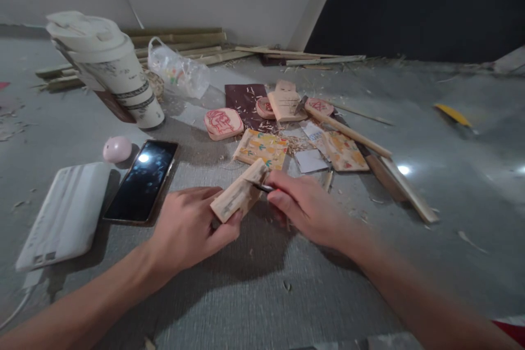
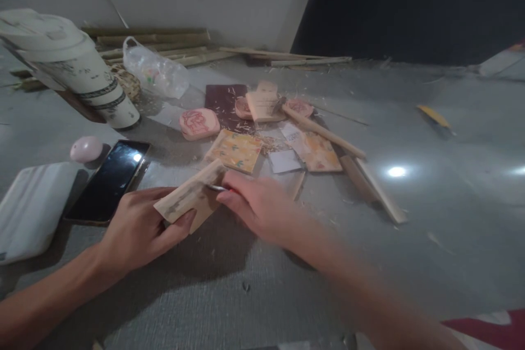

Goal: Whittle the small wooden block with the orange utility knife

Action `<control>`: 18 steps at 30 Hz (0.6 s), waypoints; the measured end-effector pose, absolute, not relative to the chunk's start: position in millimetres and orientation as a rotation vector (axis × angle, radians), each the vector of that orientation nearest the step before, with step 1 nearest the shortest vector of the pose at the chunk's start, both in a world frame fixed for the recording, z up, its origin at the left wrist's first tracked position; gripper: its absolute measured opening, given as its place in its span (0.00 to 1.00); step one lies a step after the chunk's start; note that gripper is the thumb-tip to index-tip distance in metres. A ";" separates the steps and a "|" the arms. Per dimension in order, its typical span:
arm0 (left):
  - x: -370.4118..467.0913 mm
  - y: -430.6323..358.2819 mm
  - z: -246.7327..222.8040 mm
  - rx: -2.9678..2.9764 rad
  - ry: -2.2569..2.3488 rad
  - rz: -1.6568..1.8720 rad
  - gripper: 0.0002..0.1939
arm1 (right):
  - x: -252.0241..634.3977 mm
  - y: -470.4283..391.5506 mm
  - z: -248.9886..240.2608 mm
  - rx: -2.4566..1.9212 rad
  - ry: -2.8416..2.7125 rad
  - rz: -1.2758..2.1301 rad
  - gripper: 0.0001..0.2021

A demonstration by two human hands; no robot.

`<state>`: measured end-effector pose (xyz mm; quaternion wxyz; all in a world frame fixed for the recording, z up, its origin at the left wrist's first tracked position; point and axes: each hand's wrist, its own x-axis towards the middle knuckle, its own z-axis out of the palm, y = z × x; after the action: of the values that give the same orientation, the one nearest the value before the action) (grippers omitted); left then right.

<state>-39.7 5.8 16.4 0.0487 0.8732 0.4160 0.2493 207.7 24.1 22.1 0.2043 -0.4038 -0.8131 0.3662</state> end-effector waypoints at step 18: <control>-42.7 9.0 16.0 2.576 1.365 0.815 0.21 | 213.0 29.8 9.8 -1.384 -2.200 0.523 0.19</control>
<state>-42.7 9.0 16.0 0.0571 0.8496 0.4501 0.2688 213.0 29.8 9.8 0.2429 -0.5063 -0.8050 0.1913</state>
